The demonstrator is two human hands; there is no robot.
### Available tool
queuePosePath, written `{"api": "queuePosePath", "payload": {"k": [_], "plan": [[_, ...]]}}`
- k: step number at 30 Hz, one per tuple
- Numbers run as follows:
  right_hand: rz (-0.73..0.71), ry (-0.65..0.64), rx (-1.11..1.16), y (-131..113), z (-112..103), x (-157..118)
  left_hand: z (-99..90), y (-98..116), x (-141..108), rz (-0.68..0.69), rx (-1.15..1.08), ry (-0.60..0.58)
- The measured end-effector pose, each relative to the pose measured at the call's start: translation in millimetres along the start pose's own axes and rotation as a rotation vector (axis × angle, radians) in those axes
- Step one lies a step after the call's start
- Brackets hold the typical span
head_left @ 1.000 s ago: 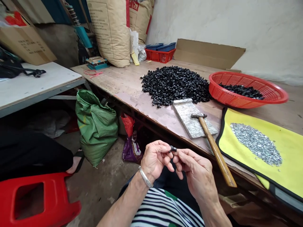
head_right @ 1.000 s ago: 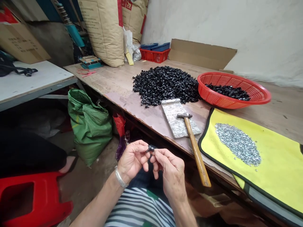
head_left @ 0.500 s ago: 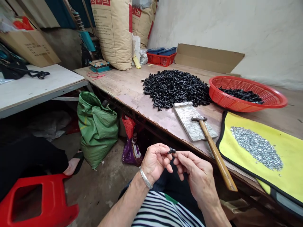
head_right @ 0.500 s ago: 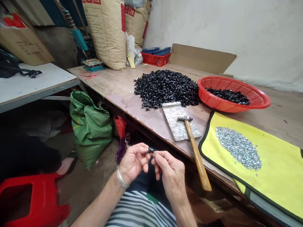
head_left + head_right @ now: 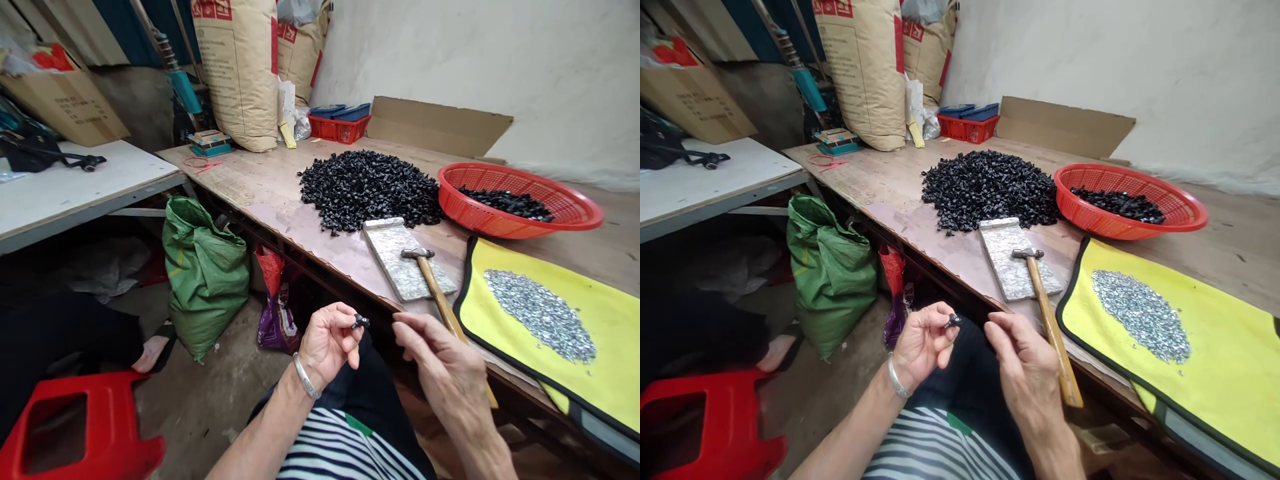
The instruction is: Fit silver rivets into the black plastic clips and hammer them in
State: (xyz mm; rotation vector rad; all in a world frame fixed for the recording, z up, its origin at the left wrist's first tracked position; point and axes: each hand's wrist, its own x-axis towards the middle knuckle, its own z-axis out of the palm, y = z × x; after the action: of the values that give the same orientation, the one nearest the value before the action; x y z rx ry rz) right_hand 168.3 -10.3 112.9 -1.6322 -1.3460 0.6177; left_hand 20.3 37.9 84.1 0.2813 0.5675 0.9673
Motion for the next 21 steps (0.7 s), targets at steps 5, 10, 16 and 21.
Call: {"api": "queuePosePath", "payload": {"k": [5, 10, 16, 21], "plan": [[-0.084, -0.153, 0.347, -15, 23, -25, -0.6, 1, -8, 0.164, 0.072, -0.218], [-0.234, -0.042, 0.311, -19, 26, -30, -1.4, 4, -14, 0.248, 0.16, -0.303], [-0.37, -0.031, 0.255, -20, 24, -29, -2.4, 5, -16, 0.329, 0.248, -0.312], [-0.318, -0.015, 0.274, -21, 27, -30, -2.4, 10, -20, 0.366, 0.307, -0.296]]}}
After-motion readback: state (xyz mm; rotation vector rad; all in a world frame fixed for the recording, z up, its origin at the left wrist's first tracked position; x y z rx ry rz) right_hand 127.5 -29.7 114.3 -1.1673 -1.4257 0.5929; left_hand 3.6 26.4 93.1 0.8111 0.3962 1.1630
